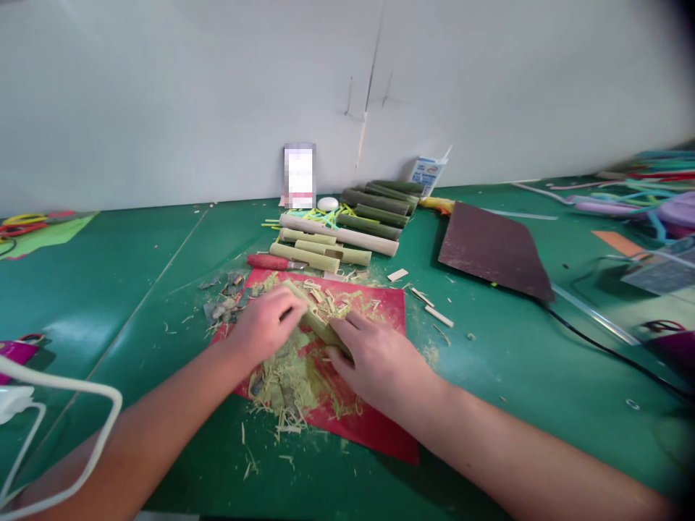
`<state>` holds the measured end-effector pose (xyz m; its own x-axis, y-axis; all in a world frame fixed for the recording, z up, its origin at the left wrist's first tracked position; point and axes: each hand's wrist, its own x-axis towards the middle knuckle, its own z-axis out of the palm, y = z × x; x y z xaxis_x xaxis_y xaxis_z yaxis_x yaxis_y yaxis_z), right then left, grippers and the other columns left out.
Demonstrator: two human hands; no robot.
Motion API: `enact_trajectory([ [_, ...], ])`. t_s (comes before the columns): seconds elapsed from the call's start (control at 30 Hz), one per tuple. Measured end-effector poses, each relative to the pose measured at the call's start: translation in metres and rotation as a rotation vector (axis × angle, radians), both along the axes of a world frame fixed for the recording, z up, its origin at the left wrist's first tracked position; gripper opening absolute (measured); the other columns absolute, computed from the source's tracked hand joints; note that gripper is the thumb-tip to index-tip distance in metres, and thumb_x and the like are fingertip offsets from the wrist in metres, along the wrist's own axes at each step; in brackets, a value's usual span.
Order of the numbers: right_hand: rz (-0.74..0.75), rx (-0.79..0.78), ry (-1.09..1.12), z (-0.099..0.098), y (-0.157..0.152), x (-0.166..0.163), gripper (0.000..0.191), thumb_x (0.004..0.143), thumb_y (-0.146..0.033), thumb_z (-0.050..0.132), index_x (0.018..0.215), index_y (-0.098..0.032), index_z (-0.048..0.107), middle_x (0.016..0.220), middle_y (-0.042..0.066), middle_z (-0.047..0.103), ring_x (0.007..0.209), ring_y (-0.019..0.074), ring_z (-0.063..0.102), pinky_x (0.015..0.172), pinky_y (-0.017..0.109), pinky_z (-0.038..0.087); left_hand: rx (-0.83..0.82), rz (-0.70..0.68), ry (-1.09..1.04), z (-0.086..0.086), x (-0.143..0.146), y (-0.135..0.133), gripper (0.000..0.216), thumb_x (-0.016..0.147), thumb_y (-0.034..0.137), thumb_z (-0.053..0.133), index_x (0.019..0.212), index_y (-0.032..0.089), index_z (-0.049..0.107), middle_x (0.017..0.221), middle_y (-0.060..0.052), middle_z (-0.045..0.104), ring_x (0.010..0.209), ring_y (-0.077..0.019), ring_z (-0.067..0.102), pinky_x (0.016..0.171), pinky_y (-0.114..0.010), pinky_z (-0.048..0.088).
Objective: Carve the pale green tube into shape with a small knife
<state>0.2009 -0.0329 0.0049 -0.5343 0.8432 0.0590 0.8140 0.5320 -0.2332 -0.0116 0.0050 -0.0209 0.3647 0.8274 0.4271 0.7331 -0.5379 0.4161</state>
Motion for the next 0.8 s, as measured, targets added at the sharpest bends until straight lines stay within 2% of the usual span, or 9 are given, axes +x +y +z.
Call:
enact_trajectory([
  [0.1, -0.016, 0.006, 0.005, -0.001, -0.001, 0.0, 0.019, 0.083, -0.026, 0.045, 0.095, -0.017, 0.057, 0.085, 0.003, 0.058, 0.068, 0.0145, 0.054, 0.053, 0.027, 0.031, 0.076, 0.133, 0.012, 0.0, -0.006, 0.004, 0.018, 0.087, 0.024, 0.049, 0.078, 0.017, 0.063, 0.077, -0.004, 0.062, 0.075, -0.0168, 0.058, 0.071, -0.029, 0.045],
  [0.3, 0.005, -0.03, -0.005, -0.005, -0.004, -0.002, 0.017, 0.084, -0.028, 0.045, 0.081, -0.017, 0.058, 0.079, 0.003, 0.059, 0.067, 0.015, 0.056, 0.056, 0.027, 0.035, 0.067, 0.089, 0.019, -0.003, -0.011, 0.003, 0.017, 0.087, 0.024, 0.048, 0.089, 0.018, 0.064, 0.086, -0.005, 0.064, 0.082, -0.0171, 0.06, 0.077, -0.029, 0.047],
  [0.5, -0.042, 0.005, 0.04, -0.003, 0.0, 0.0, 0.023, 0.085, -0.031, 0.046, 0.101, -0.017, 0.056, 0.088, 0.005, 0.061, 0.074, 0.0173, 0.059, 0.056, 0.028, 0.037, 0.11, 0.109, -0.01, -0.001, -0.008, 0.002, 0.017, 0.086, 0.023, 0.05, 0.094, 0.018, 0.064, 0.089, -0.005, 0.065, 0.085, -0.0176, 0.06, 0.079, -0.03, 0.047],
  [0.67, -0.084, 0.026, -0.052, 0.007, 0.0, 0.002, 0.026, 0.082, -0.043, 0.049, 0.085, -0.018, 0.057, 0.083, 0.005, 0.059, 0.069, 0.0166, 0.057, 0.052, 0.027, 0.033, 0.062, 0.107, 0.009, -0.001, -0.009, 0.006, 0.016, 0.085, 0.023, 0.052, 0.095, 0.018, 0.064, 0.091, -0.005, 0.065, 0.086, -0.0178, 0.06, 0.08, -0.031, 0.047],
  [0.8, -0.126, -0.025, -0.115, 0.008, -0.001, 0.003, 0.024, 0.082, -0.04, 0.049, 0.075, -0.018, 0.056, 0.074, 0.003, 0.058, 0.062, 0.0151, 0.055, 0.048, 0.027, 0.027, 0.05, 0.095, -0.019, -0.003, -0.002, 0.001, 0.015, 0.085, 0.022, 0.052, 0.093, 0.018, 0.064, 0.089, -0.006, 0.065, 0.085, -0.0179, 0.06, 0.079, -0.032, 0.048],
])
